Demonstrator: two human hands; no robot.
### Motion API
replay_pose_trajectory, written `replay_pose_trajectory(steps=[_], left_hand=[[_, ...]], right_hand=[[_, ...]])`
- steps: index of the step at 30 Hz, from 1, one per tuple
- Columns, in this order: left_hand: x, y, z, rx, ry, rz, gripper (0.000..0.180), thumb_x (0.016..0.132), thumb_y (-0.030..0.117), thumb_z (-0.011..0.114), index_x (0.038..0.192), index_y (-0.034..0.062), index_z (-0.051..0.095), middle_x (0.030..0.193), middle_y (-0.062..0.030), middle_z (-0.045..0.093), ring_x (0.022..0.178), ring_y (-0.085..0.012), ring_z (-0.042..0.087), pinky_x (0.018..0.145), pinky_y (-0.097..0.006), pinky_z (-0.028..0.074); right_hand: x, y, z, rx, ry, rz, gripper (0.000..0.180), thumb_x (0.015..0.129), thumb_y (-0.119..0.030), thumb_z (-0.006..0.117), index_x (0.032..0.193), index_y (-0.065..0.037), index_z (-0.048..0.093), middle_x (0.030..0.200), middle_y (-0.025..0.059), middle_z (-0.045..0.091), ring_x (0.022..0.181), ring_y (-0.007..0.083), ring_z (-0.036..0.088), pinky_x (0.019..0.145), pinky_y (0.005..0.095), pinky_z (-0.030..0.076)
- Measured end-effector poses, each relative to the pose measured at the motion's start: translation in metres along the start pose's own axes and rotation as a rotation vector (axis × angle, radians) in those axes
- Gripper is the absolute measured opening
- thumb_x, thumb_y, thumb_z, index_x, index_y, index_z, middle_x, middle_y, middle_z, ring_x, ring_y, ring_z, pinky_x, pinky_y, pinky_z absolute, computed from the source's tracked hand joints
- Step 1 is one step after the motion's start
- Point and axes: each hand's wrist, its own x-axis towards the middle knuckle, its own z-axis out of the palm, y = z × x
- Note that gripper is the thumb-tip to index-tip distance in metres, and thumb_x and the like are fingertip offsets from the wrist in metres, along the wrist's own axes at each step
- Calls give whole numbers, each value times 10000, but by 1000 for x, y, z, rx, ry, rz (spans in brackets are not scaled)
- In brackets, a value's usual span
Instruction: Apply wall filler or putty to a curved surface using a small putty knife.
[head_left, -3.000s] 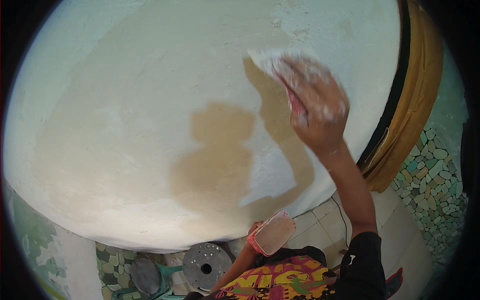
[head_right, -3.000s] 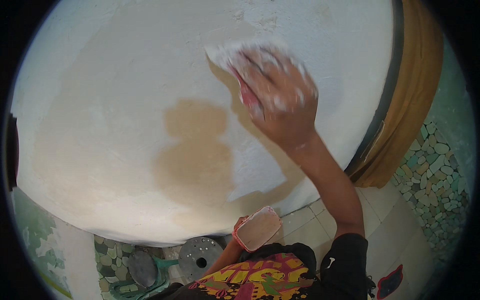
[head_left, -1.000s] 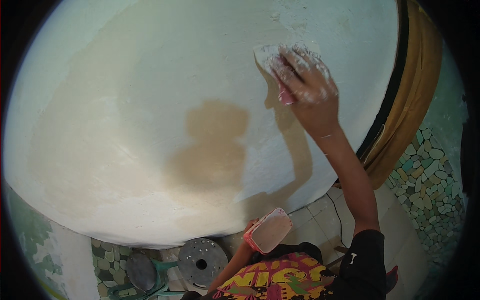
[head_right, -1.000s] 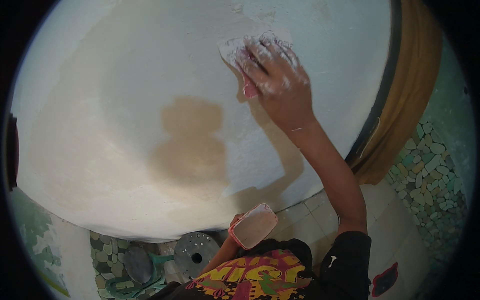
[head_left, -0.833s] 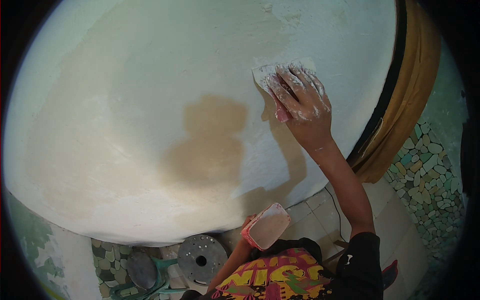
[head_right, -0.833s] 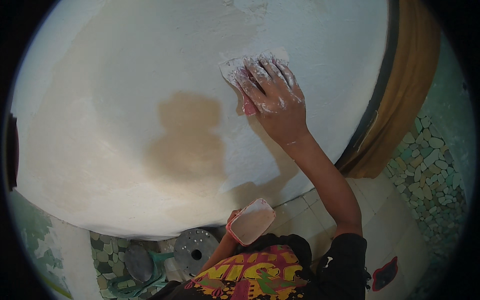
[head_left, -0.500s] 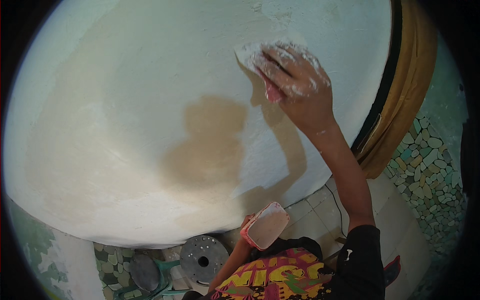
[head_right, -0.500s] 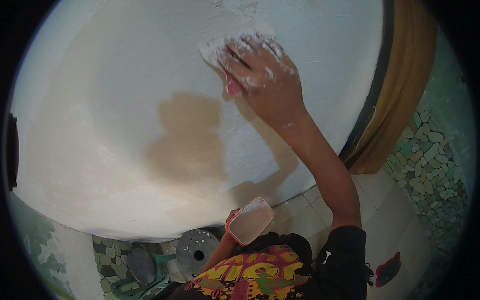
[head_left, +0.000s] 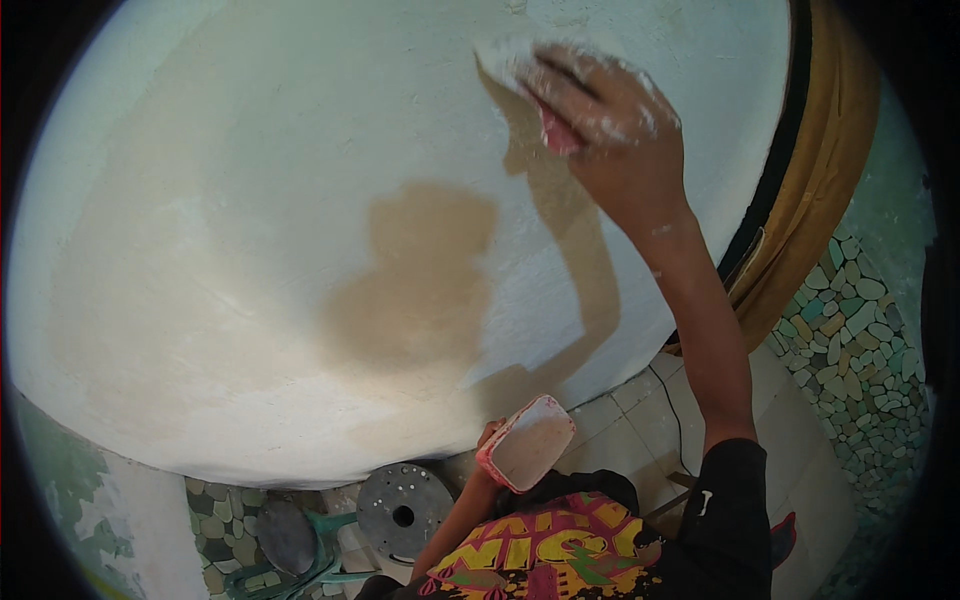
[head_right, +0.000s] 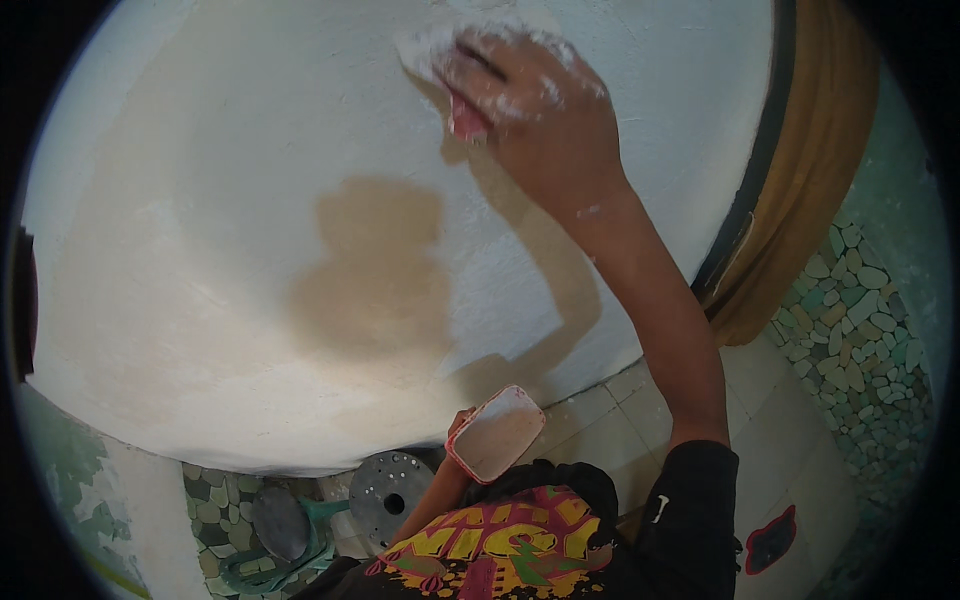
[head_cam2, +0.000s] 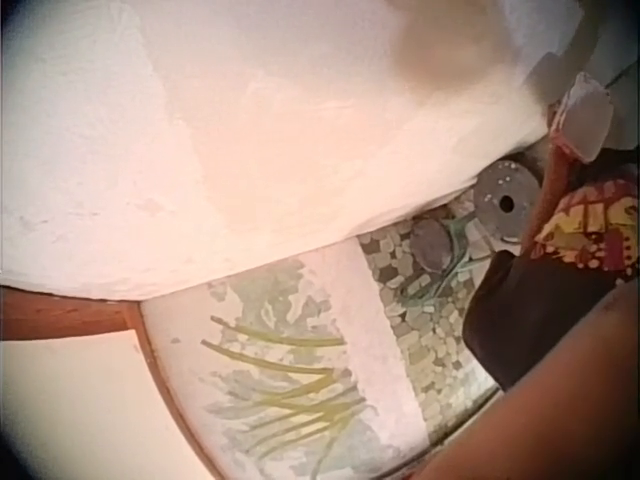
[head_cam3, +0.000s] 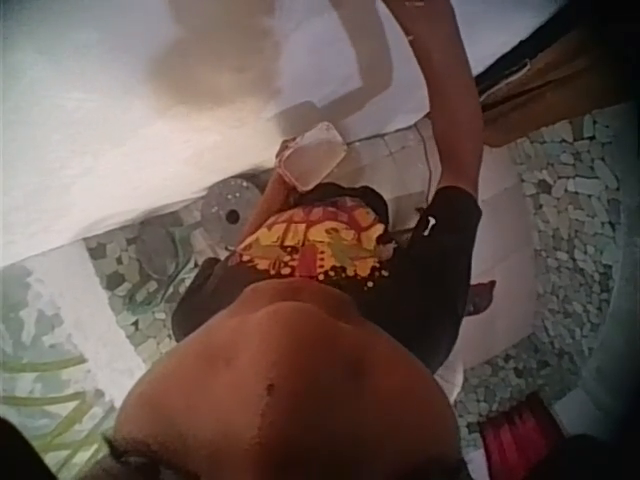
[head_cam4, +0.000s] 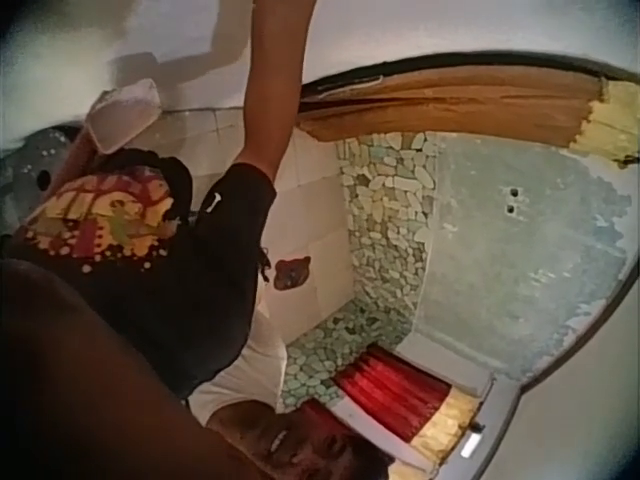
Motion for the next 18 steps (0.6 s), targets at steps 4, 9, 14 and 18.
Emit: replay_pose_trajectory(steps=[4, 9, 14, 18], left_hand=[[-8, 4, 13, 62, 46, 40, 538, 987, 450, 536, 1329, 51, 652, 1205, -193, 722, 1018, -384, 701, 933, -513, 556], [-16, 1, 29, 32, 33, 3, 544, 986, 452, 527, 1331, 50, 651, 1211, -197, 720, 1024, -390, 701, 942, -514, 554], [-2, 8, 32, 27, 5, -65, 548, 986, 453, 520, 1332, 48, 649, 1216, -200, 719, 1028, -394, 701, 949, -516, 552], [6, 0, 13, -4, 66, 10, 570, 982, 470, 518, 1330, 38, 648, 1218, -204, 718, 1032, -404, 701, 957, -519, 550]], right_hand=[[-36, -24, -13, 63, -171, -29, 310, 797, -182, 802, 1106, -167, 774, 1145, 12, 731, 1066, 235, 691, 912, 395, 557], [-28, -9, -28, 51, -175, 39, 296, 805, -172, 796, 1100, -191, 776, 1157, 1, 728, 1048, 233, 694, 869, 395, 567], [21, 58, -18, -139, -14, 58, 358, 804, -94, 783, 1144, -205, 775, 1156, -5, 738, 1065, 227, 687, 902, 402, 547], [3, 35, -23, -256, -142, 38, 339, 799, -98, 772, 1117, -214, 786, 1129, -34, 732, 1109, 202, 650, 947, 416, 507]])
